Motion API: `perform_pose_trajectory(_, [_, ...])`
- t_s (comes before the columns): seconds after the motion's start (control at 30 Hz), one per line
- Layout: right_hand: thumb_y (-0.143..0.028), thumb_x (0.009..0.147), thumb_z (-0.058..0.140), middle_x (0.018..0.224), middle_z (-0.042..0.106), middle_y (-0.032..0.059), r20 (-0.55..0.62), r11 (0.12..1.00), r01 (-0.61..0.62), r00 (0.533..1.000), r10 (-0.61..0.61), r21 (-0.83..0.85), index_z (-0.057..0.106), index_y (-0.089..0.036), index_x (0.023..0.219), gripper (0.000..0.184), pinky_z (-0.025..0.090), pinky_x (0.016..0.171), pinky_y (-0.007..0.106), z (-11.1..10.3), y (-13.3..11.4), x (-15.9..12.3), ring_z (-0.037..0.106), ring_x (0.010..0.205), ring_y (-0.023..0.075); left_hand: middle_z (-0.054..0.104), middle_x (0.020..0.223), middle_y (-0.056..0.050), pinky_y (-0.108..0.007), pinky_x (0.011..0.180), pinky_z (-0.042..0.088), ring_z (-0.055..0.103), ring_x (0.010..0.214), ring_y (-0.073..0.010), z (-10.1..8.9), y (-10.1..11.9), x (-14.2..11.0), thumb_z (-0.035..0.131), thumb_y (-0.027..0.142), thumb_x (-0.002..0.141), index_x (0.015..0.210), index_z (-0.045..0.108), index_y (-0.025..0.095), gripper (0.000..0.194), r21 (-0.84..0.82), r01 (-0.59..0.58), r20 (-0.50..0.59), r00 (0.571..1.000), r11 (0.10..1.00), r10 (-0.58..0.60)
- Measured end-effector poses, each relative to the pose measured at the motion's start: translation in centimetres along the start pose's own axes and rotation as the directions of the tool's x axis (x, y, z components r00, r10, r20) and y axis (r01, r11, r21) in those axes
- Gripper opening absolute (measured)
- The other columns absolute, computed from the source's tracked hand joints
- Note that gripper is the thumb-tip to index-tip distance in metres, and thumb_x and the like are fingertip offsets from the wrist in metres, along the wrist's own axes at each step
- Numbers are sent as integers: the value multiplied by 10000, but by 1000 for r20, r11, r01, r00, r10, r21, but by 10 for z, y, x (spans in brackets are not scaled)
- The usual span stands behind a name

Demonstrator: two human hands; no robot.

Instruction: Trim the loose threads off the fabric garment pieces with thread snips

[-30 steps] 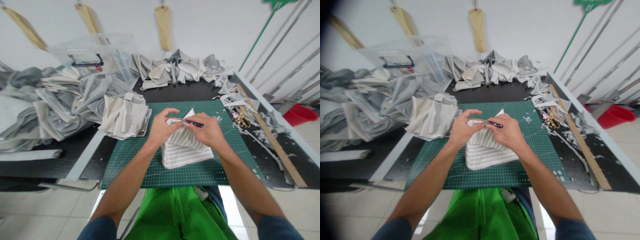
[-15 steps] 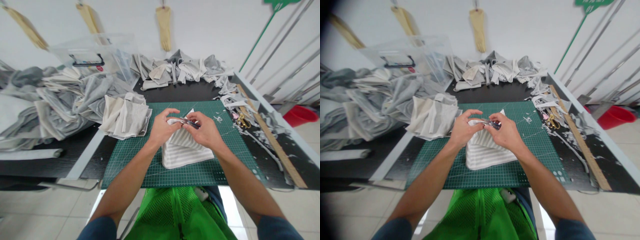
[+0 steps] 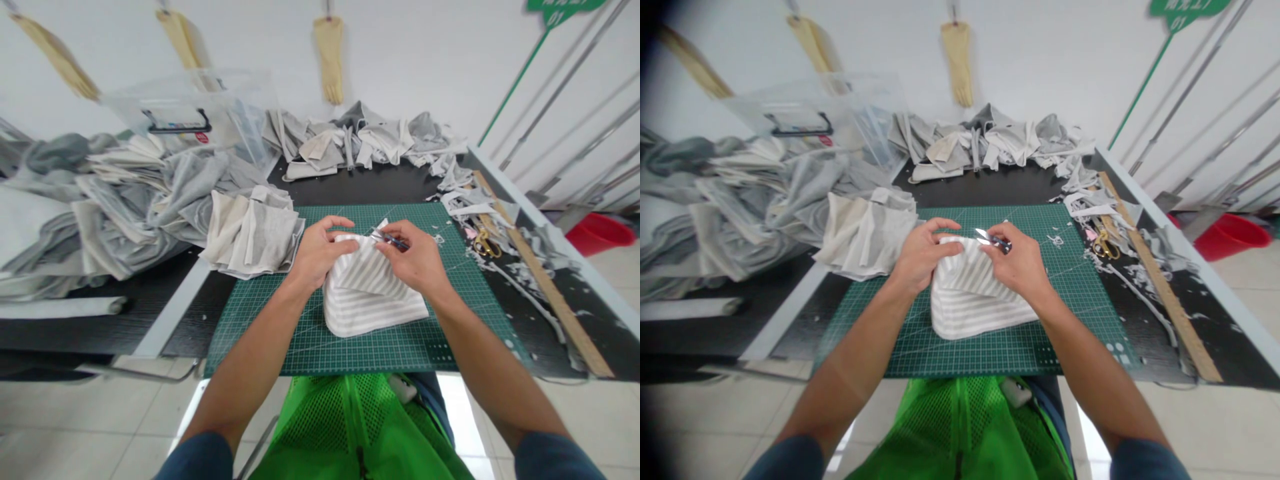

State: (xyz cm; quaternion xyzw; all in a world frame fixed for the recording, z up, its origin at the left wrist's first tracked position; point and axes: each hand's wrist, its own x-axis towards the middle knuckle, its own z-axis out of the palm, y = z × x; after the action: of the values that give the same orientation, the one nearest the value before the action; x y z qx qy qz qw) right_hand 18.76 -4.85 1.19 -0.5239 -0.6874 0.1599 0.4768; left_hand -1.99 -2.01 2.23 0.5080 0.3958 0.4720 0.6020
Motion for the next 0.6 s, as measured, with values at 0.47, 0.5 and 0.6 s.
perform_pose_trajectory(0.47, [-267, 871, 715, 1012, 749, 74, -30, 974, 191, 980, -196, -117, 719, -240, 1040, 171, 552, 887, 421, 5, -12, -8, 674, 965, 259, 737, 795, -8, -260, 594, 511, 665, 630, -153, 3, 0, 0, 784, 157, 624, 1042, 645, 201, 443, 10, 0, -70, 998, 1000, 1])
perform_pose_trajectory(0.5, [-266, 868, 716, 1004, 744, 74, -34, 976, 178, 982, -184, -122, 715, -237, 1034, 169, 552, 875, 412, 6, -11, -9, 672, 947, 254, 738, 805, -12, -262, 597, 513, 666, 634, -153, 3, 0, 0, 764, 144, 623, 1038, 646, 200, 434, 3, 2, -73, 997, 1000, -1])
perform_pose_trajectory(0.6, [-258, 861, 715, 977, 727, 71, -31, 981, 155, 987, -159, -119, 703, -230, 1019, 161, 548, 840, 387, 11, -12, -11, 668, 902, 238, 746, 838, -27, -270, 614, 524, 677, 656, -158, 2, 0, 0, 699, 101, 612, 1029, 648, 195, 430, -13, 1, -77, 997, 1000, -2])
